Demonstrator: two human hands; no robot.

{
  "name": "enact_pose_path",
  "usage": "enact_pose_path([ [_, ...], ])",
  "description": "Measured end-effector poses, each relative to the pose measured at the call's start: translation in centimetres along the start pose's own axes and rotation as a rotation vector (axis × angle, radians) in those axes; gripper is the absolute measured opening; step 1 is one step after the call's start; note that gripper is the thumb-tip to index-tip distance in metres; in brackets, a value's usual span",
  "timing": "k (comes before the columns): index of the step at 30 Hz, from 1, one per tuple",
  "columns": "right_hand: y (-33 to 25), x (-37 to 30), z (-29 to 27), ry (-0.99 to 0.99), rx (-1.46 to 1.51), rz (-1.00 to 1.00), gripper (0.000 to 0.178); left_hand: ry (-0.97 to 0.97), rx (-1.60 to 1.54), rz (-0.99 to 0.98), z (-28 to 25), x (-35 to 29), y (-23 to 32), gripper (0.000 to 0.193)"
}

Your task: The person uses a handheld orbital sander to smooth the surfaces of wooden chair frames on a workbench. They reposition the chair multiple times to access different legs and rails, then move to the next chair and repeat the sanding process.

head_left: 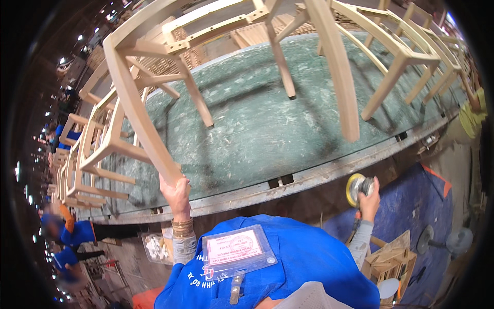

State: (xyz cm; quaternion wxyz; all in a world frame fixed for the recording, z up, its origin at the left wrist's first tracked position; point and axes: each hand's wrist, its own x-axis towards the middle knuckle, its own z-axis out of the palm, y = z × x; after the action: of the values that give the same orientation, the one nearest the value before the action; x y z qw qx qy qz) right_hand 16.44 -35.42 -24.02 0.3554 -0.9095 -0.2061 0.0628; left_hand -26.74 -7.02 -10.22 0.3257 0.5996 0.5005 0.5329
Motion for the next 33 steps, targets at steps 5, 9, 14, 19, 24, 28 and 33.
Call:
enact_pose_path([
  [5, 1.9, -3.4, 4.9, -0.238, -0.078, 0.175, 0.077, 0.045, -0.014, -0.042, 0.6, -1.0, 0.5, 0.037],
  [9, 0.9, -3.2, 6.9, -0.263, -0.061, 0.178, 0.078, 0.064, -0.011, -0.074, 0.6, -2.6, 0.0, 0.036],
  [14, -0.2, -0.3, 6.5, -0.137, -0.014, 0.1, 0.081, -0.007, -0.079, -0.265, 0.0, -4.5, -0.5, 0.024],
  [19, -0.5, 1.7, 4.7, 0.054, 0.039, 0.049, 0.077, -0.056, -0.189, -0.391, -0.6, -5.5, -1.6, 0.02],
  [24, -1.4, 3.5, 3.9, 0.272, 0.189, 0.047, 0.077, 0.062, -0.11, -0.293, 0.5, -6.7, -1.8, 0.006],
  [28, -5.9, 6.4, 2.8, 0.312, 0.308, -0.133, 0.07, 0.096, -0.145, -0.249, -0.5, -6.4, -3.2, 0.014],
  [33, -12.8, 12.9, 2.7, 0.307, 0.277, -0.429, 0.068, -0.023, -0.191, -0.303, -3.9, -4.4, -6.0, 0.026],
])
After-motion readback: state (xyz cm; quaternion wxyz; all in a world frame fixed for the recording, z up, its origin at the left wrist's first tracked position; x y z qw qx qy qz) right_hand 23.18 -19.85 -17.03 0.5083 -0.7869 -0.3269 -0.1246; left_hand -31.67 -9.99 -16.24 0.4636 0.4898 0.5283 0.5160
